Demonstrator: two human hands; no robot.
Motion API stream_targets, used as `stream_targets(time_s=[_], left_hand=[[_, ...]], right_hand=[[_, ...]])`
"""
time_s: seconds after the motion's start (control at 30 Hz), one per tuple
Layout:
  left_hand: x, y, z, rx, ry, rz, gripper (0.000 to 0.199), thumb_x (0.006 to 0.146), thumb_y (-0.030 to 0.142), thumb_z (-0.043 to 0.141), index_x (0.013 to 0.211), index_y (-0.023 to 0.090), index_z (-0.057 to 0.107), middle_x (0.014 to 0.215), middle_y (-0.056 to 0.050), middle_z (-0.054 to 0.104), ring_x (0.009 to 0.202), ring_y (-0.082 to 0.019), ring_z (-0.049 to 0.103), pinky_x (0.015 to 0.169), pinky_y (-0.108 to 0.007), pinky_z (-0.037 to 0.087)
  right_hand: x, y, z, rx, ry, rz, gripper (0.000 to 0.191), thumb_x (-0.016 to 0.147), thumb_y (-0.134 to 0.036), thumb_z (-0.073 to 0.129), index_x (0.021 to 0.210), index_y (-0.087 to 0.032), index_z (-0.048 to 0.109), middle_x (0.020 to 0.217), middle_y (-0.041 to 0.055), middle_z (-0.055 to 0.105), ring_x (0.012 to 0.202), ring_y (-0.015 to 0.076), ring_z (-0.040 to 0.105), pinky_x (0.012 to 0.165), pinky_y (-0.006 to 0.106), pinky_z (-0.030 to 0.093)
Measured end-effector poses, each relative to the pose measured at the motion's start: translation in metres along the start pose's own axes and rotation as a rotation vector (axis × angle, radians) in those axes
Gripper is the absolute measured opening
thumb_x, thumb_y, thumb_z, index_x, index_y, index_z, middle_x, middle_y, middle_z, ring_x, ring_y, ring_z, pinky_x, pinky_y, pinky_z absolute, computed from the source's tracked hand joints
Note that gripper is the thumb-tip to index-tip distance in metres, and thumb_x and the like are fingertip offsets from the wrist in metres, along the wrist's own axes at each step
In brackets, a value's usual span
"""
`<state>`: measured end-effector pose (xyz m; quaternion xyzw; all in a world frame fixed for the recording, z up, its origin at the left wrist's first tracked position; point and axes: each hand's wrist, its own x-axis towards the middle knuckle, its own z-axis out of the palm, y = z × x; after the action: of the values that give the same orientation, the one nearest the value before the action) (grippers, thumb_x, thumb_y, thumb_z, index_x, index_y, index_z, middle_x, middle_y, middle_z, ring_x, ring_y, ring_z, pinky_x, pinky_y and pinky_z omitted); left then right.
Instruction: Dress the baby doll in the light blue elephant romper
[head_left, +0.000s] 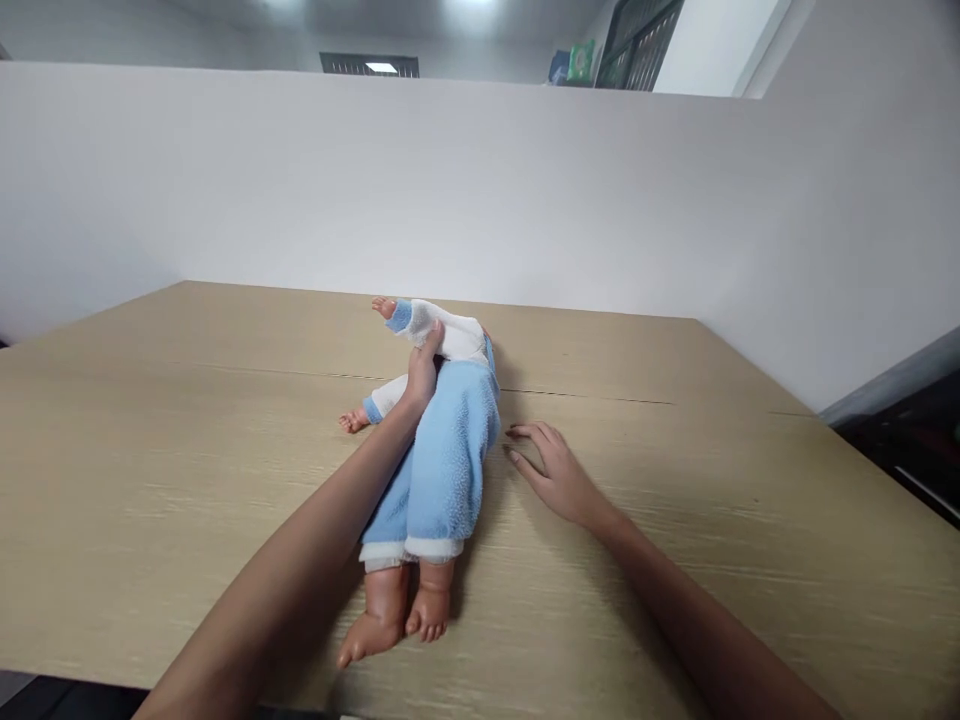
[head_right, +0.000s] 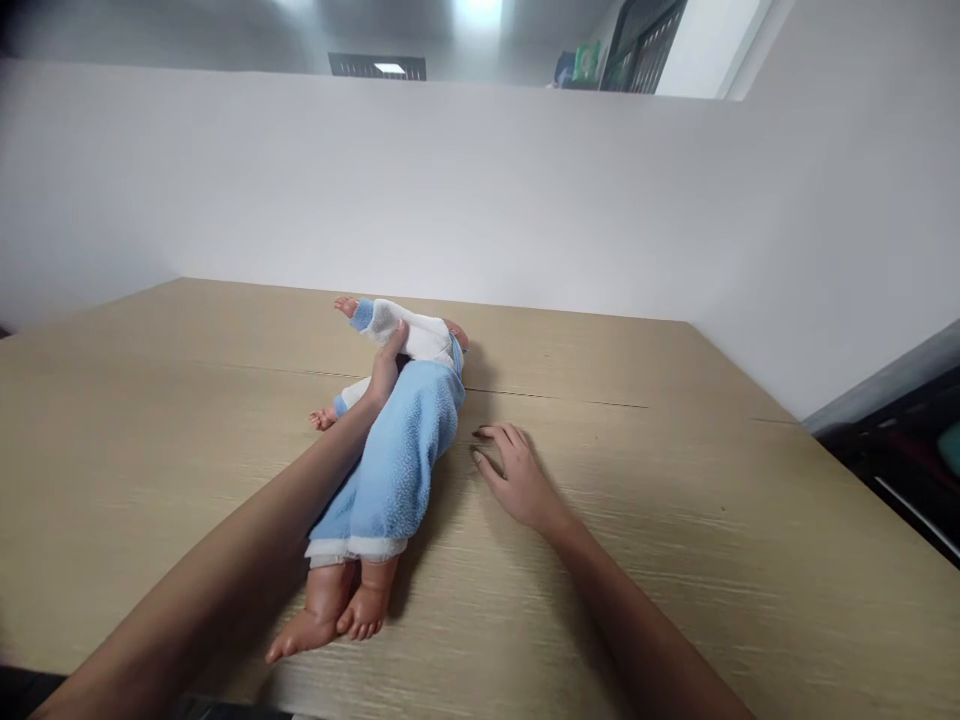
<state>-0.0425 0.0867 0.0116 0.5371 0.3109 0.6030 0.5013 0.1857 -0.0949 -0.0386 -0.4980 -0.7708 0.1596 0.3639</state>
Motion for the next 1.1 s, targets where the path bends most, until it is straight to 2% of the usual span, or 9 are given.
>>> stream_targets(time_s=[0.13, 0.3, 0.43, 0.67, 0.77, 0.83, 0.9, 0.97, 1.1], left_hand=[[-0.007, 0.003, 0.012, -0.06, 0.029, 0.015, 0.075, 0.094, 0.064, 0.066, 0.145, 0.009, 0.059, 0.137, -0.014, 0.072, 0.13, -0.028, 0.063, 0.115, -0.041, 0.046], [-0.017, 0.011, 0.032, 0.06, -0.001, 0.063, 0.067, 0.093, 0.064, 0.068, 0.135, 0.012, 0.067, 0.131, -0.013, 0.074, 0.135, -0.035, 0.06, 0.118, -0.047, 0.045], [-0.022, 0.009, 0.049, 0.251, -0.066, 0.125, 0.052, 0.096, 0.057, 0.067, 0.126, 0.015, 0.071, 0.132, -0.012, 0.074, 0.131, -0.035, 0.062, 0.118, -0.048, 0.043], [-0.033, 0.001, 0.078, 0.76, -0.434, 0.323, 0.048, 0.094, 0.045, 0.068, 0.135, 0.02, 0.064, 0.133, -0.014, 0.072, 0.124, -0.035, 0.065, 0.11, -0.051, 0.048], [-0.042, 0.007, 0.083, 0.974, -0.6, 0.374, 0.055, 0.091, 0.047, 0.072, 0.138, 0.022, 0.062, 0.134, -0.015, 0.07, 0.127, -0.037, 0.061, 0.111, -0.053, 0.046], [-0.049, 0.014, 0.079, 1.008, -0.636, 0.426, 0.055, 0.095, 0.05, 0.067, 0.143, 0.024, 0.058, 0.141, -0.014, 0.066, 0.134, -0.036, 0.056, 0.116, -0.052, 0.041], [-0.053, 0.02, 0.068, 1.022, -0.567, 0.455, 0.051, 0.1, 0.051, 0.06, 0.144, 0.025, 0.058, 0.145, -0.013, 0.064, 0.138, -0.034, 0.053, 0.118, -0.05, 0.038], [-0.054, 0.024, 0.047, 1.06, -0.41, 0.42, 0.045, 0.103, 0.05, 0.054, 0.14, 0.024, 0.06, 0.143, -0.013, 0.064, 0.137, -0.033, 0.052, 0.118, -0.049, 0.036], [-0.051, 0.022, -0.017, 1.192, -0.014, 0.083, 0.045, 0.103, 0.053, 0.051, 0.127, 0.018, 0.066, 0.136, -0.018, 0.067, 0.131, -0.037, 0.053, 0.115, -0.049, 0.035]], right_hand=[[0.004, 0.005, 0.0, 0.17, 0.067, 0.085, 0.028, 0.106, -0.042, 0.057, 0.127, -0.028, 0.068, 0.128, 0.0087, 0.071, 0.124, 0.0276, 0.064, 0.112, 0.049, 0.049], [0.008, 0.011, 0.003, 0.479, 0.123, 0.23, 0.038, 0.105, -0.055, 0.054, 0.13, -0.029, 0.068, 0.132, 0.0068, 0.072, 0.122, 0.0252, 0.067, 0.112, 0.045, 0.051], [0.013, 0.016, 0.002, 0.708, 0.172, 0.311, 0.047, 0.105, -0.062, 0.05, 0.133, -0.027, 0.066, 0.137, 0.0089, 0.071, 0.121, 0.0256, 0.068, 0.113, 0.046, 0.051], [0.022, 0.039, -0.026, 1.114, 0.151, 0.566, 0.075, 0.1, -0.077, 0.025, 0.147, -0.028, 0.055, 0.154, 0.0127, 0.062, 0.13, 0.0266, 0.069, 0.114, 0.049, 0.052], [0.023, 0.047, -0.037, 1.23, 0.111, 0.601, 0.083, 0.095, -0.083, 0.02, 0.143, -0.027, 0.058, 0.157, 0.0146, 0.06, 0.132, 0.0293, 0.068, 0.111, 0.053, 0.054], [0.023, 0.049, -0.041, 1.25, 0.124, 0.613, 0.078, 0.094, -0.083, 0.025, 0.137, -0.028, 0.061, 0.159, 0.0122, 0.059, 0.133, 0.0305, 0.067, 0.106, 0.055, 0.057], [0.024, 0.048, -0.043, 1.242, 0.135, 0.612, 0.069, 0.095, -0.079, 0.033, 0.131, -0.03, 0.065, 0.159, 0.0085, 0.059, 0.133, 0.0307, 0.067, 0.103, 0.057, 0.058], [0.025, 0.046, -0.044, 1.246, 0.145, 0.597, 0.056, 0.096, -0.071, 0.042, 0.124, -0.031, 0.069, 0.154, 0.0059, 0.064, 0.134, 0.0297, 0.066, 0.104, 0.057, 0.058], [0.028, 0.04, -0.046, 1.222, 0.217, 0.6, 0.035, 0.097, -0.057, 0.051, 0.108, -0.032, 0.073, 0.131, 0.0044, 0.078, 0.132, 0.0261, 0.067, 0.103, 0.056, 0.059]])
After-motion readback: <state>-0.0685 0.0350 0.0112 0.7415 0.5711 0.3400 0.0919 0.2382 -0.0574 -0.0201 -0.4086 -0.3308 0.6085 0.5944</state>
